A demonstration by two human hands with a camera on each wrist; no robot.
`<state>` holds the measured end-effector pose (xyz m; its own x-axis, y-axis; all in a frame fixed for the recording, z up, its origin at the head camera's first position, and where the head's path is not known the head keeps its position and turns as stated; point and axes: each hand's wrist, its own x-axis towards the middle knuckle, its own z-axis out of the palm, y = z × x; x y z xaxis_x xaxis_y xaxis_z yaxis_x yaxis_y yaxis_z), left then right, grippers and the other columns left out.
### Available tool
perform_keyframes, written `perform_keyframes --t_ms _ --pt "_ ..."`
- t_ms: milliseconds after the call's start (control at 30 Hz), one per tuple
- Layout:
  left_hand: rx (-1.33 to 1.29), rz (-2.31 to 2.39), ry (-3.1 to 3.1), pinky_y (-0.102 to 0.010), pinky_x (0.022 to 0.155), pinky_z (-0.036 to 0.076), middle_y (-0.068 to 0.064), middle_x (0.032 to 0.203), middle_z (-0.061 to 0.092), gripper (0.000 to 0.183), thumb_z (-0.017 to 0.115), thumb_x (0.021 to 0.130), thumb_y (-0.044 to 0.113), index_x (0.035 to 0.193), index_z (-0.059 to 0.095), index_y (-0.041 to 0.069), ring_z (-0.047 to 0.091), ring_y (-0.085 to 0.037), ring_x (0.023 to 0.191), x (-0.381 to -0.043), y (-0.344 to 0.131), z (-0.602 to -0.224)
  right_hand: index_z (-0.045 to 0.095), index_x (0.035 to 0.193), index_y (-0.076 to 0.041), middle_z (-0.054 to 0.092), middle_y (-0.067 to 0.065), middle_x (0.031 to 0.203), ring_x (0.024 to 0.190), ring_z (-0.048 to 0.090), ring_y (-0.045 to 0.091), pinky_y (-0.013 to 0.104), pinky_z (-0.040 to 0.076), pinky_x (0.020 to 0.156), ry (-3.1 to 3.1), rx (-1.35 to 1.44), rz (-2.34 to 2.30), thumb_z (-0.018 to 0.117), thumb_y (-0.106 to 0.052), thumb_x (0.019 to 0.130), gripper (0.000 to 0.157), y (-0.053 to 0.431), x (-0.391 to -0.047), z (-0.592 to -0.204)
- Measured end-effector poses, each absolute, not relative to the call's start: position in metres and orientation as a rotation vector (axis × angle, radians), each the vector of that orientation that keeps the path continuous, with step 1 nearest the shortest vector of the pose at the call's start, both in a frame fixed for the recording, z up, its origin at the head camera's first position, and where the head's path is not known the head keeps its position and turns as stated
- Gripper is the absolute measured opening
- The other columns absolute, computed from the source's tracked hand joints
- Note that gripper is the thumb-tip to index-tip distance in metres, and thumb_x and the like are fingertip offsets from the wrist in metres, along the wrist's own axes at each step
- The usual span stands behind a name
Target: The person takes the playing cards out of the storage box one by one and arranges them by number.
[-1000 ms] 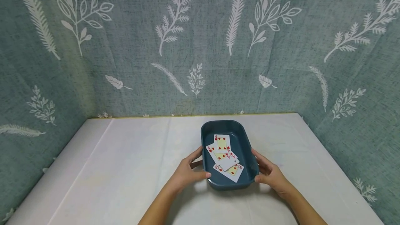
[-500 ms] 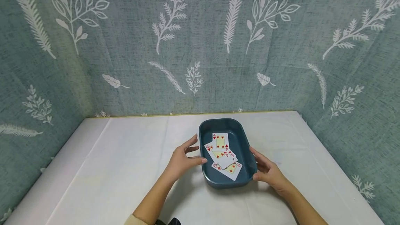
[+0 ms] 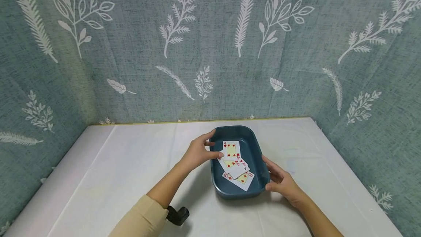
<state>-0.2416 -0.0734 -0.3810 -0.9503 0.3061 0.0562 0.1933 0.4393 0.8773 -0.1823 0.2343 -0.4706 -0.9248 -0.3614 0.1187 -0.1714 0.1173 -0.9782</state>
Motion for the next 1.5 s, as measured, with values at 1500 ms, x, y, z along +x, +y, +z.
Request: perform_keyframes --t_ms 1500 --pt "0.565 0.517 2.768 -0.038 0.105 0.039 -0.013 0.139 0.049 0.08 0.085 0.069 0.021 0.138 0.047 0.003 0.045 -0.026 0.129 -0.317 -0.01 -0.399 0.029 0.148 -0.004 0.035 0.035 0.141 0.113 0.056 0.01 0.017 0.043 0.093 2.18 -0.598 -1.958 0.071 -0.022 0.085 0.078 0.237 -0.182 -0.472"
